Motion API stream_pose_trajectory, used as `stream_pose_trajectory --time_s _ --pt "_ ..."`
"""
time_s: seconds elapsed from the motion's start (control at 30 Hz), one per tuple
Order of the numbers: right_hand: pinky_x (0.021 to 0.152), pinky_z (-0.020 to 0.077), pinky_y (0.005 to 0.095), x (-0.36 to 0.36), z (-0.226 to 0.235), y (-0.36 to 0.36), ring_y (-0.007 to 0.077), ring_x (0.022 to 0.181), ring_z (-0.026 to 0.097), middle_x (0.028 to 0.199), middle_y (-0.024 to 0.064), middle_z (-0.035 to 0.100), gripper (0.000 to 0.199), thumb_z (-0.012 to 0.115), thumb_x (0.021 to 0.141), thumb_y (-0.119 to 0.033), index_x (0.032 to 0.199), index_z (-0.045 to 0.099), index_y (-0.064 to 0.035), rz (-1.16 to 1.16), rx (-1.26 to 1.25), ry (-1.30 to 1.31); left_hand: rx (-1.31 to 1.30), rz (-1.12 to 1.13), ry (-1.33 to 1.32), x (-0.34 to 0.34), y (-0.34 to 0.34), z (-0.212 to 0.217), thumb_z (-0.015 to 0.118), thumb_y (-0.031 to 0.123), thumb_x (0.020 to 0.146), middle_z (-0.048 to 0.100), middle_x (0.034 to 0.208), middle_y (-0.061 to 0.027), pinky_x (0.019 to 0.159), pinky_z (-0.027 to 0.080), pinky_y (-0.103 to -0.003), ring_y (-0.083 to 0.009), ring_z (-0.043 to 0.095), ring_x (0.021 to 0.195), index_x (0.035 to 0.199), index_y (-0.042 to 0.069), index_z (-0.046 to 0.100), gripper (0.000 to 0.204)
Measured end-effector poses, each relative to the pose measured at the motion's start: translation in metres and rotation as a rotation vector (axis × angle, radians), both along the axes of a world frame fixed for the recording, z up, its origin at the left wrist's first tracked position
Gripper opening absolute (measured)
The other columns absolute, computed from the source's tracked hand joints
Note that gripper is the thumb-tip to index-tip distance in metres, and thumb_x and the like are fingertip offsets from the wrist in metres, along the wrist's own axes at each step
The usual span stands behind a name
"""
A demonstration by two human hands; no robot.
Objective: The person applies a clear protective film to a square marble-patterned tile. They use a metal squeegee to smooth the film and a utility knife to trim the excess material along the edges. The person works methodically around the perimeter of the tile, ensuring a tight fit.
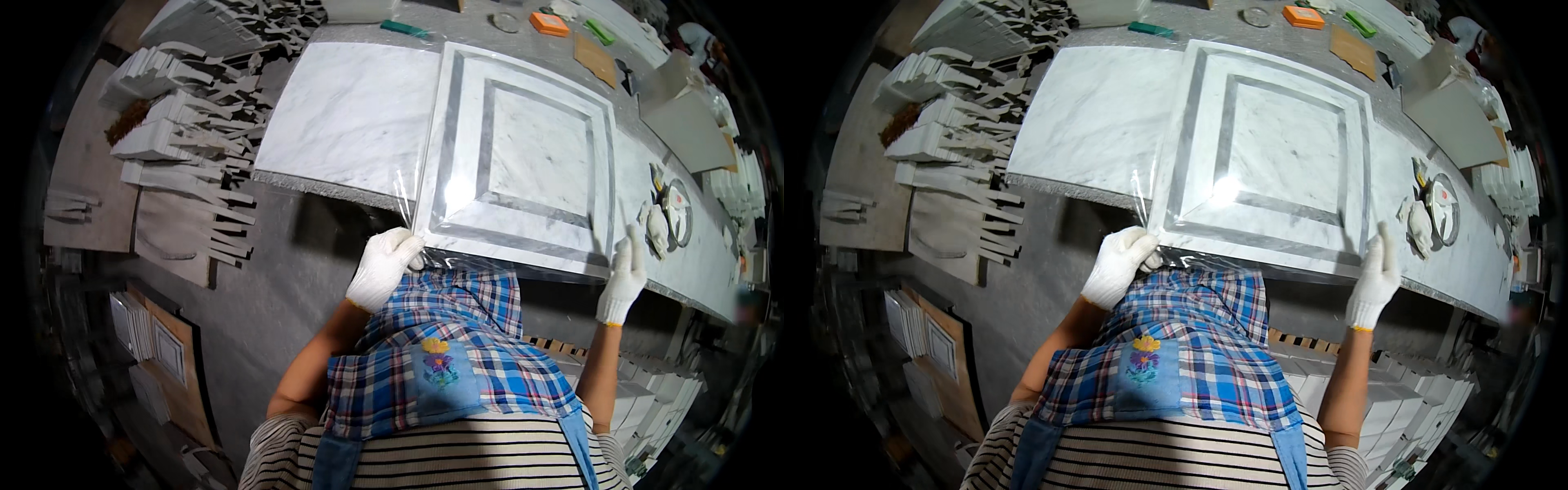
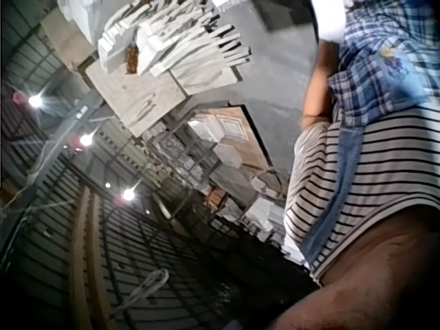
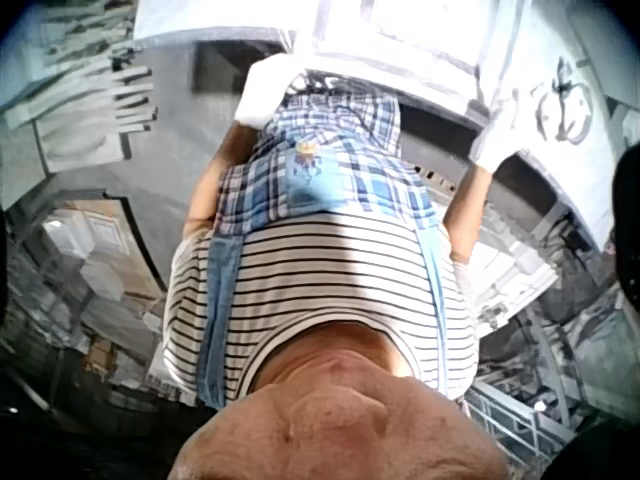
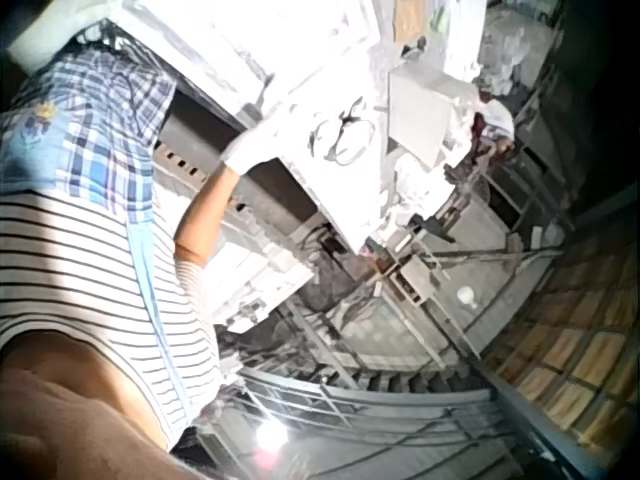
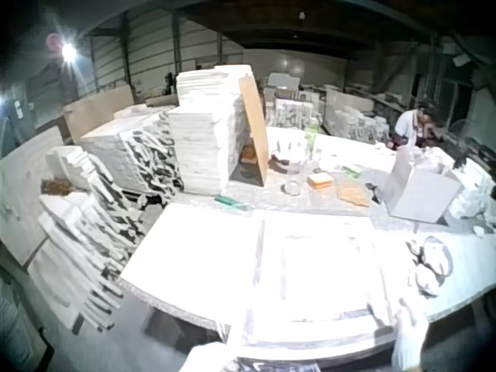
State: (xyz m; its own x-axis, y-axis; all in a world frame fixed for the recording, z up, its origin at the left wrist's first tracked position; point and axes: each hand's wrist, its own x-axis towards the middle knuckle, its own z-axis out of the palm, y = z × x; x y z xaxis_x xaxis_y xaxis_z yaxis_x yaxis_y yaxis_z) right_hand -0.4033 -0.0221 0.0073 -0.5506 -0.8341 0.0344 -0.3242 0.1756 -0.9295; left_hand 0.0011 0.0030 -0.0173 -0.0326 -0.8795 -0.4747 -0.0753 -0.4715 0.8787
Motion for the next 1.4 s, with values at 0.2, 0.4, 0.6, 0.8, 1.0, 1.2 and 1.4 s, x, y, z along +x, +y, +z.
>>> stream_pose_trajectory --time_s 0.2,0.4,0.6,0.8,1.0,1.2,1.4 --pt "0.104 0.0491 0.0344 -0.109 -0.005 -0.021 0.0214 0.117 0.065 0.127 0.0131 0.072 0.035 0.061 0.105 -0.016 0.136 0.067 -0.0003 -0.193 -0.205 0.311 0.076 0.093 0.073 -0.01 -0.003 0.006 0.068 0.026 0.1 0.066 0.072 -0.0061 0.058 0.044 -0.027 -0.0101 0.054 0.061 0.096 -0.006 0.071 0.032" --pt "0.096 0.0528 0.0403 -0.171 -0.004 -0.035 0.0335 0.109 0.071 0.114 0.0171 0.076 0.041 0.059 0.101 -0.041 0.129 0.072 -0.0142 -0.38 0.122 0.49 -0.015 0.131 0.205 -0.002 0.003 -0.025 0.067 0.022 0.101 0.066 0.071 -0.0115 0.06 0.048 -0.028 -0.0151 0.059 0.062 0.085 -0.005 0.064 0.032" --pt "0.09 0.0543 0.0476 -0.2 0.022 -0.052 0.041 0.105 0.07 0.111 0.0173 0.075 0.041 0.052 0.101 -0.048 0.119 0.074 -0.0194 -0.43 0.353 0.76 -0.029 0.143 0.176 -0.005 0.005 -0.019 0.065 0.021 0.101 0.066 0.07 -0.0122 0.061 0.049 -0.03 -0.0173 0.06 0.061 0.085 -0.004 0.063 0.031" --pt "0.091 0.055 0.0501 -0.228 0.043 -0.094 0.0411 0.106 0.071 0.114 0.0182 0.075 0.047 0.047 0.1 -0.05 0.12 0.075 -0.0173 -0.267 0.666 0.918 -0.028 0.16 0.168 -0.006 0.006 -0.016 0.064 0.022 0.102 0.066 0.069 -0.0124 0.063 0.049 -0.031 -0.0178 0.061 0.062 0.081 -0.004 0.062 0.034" --pt "0.096 0.054 0.0485 -0.282 0.014 -0.164 0.0412 0.113 0.069 0.12 0.0226 0.072 0.05 0.053 0.095 -0.046 0.125 0.074 -0.0123 -0.29 0.688 0.856 -0.006 0.134 0.113 -0.012 0.002 -0.008 0.063 0.02 0.102 0.066 0.07 -0.0117 0.062 0.048 -0.03 -0.0164 0.06 0.062 0.084 -0.004 0.063 0.031" --pt "0.098 0.0521 0.044 -0.255 -0.025 -0.246 0.0333 0.106 0.067 0.12 0.0205 0.07 0.036 0.052 0.098 -0.034 0.114 0.072 -0.0083 0.398 0.946 1.329 0.011 0.179 -0.004 -0.009 0.015 0.01 0.062 0.022 0.103 0.066 0.071 -0.0082 0.062 0.045 -0.029 -0.0129 0.056 0.062 0.09 -0.008 0.068 0.033" --pt "0.073 0.0469 0.0446 -0.372 -0.097 -0.253 0.0233 0.08 0.055 0.085 0.0158 0.065 0.026 0.053 0.096 -0.022 0.094 0.069 -0.0015 0.571 0.555 1.325 -0.076 -0.017 -0.159 -0.006 0.002 0.01 0.062 0.015 0.096 0.064 0.073 -0.0025 0.062 0.047 -0.025 -0.01 0.059 0.067 0.088 0.0 0.07 0.019"
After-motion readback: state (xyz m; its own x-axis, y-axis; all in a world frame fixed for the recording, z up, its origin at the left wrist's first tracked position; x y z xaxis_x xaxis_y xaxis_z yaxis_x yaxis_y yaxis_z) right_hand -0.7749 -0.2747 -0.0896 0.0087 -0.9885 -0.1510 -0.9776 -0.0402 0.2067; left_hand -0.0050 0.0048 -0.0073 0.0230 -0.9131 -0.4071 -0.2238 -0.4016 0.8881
